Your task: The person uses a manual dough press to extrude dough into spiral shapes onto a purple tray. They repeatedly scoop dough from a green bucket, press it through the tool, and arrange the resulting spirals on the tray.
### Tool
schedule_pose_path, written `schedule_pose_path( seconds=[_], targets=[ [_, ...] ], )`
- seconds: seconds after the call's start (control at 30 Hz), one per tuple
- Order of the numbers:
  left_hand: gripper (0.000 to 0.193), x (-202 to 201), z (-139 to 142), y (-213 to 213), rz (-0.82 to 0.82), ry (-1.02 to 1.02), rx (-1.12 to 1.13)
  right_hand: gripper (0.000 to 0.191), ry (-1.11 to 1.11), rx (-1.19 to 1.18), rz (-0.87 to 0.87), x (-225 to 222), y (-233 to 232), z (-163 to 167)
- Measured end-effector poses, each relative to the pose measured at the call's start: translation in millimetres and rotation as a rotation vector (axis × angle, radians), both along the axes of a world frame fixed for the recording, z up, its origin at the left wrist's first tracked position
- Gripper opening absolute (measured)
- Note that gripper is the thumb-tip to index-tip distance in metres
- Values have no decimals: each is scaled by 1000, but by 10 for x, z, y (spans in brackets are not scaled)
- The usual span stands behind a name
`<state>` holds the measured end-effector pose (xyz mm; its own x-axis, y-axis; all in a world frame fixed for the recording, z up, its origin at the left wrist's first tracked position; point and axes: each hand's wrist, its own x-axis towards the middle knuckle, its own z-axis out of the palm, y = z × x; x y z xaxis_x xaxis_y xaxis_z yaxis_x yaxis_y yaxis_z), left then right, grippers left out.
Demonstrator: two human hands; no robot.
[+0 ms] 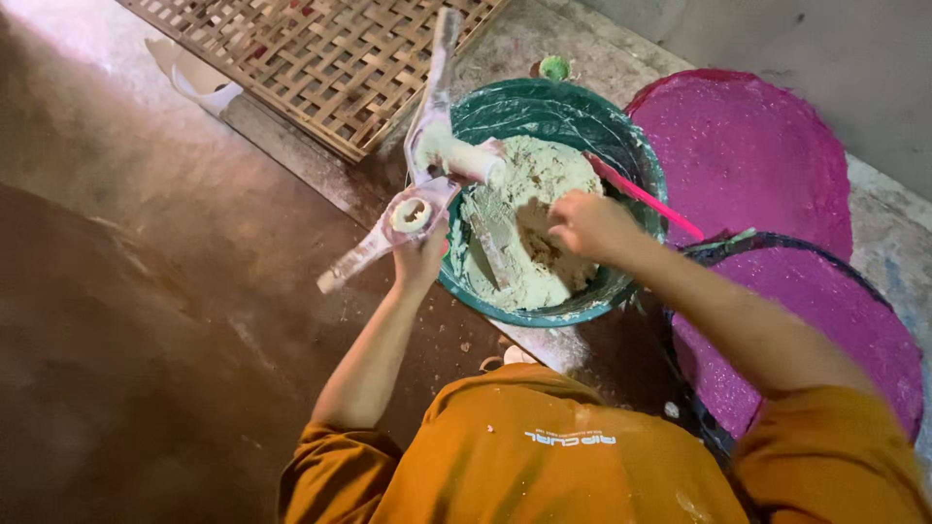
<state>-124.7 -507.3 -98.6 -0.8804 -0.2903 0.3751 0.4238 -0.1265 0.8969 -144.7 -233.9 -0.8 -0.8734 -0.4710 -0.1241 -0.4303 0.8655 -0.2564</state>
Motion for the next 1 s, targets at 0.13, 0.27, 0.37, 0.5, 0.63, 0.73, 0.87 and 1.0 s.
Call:
schedule_pose_path(
  seconds=[0.13, 0.27, 0.37, 0.5, 0.63, 0.73, 0.87, 1.0],
  targets=[
    [33, -52, -188, 74, 203, 197, -238, 24, 12, -16, -4, -156, -607, -721],
    [36, -73, -205, 66, 80, -28, -50, 22, -28, 301, 103, -285, -1174, -1028],
    [42, -103, -165, 74, 120, 68, -91, 15, 126, 416, 153, -574, -1266, -1005],
    [51, -154, -117, 85, 133, 55, -104, 12, 58, -24, 97, -1063, -1046, -738],
    [48, -191, -118, 47, 117, 65, -120, 13, 153, -313, 249, -1372, -1010, -585],
    [47, -210, -158, 33, 162, 66, -191, 16, 111, -217, 187, -1449, -1032, -607],
    [52, -227, -208, 51, 162, 8, -160, 22, 197, -345, 460, -1396, -909, -656],
    [51, -221, -211, 59, 130, 42, -105, 17, -37, 52, 193, -1187, -740, -635]
  ],
)
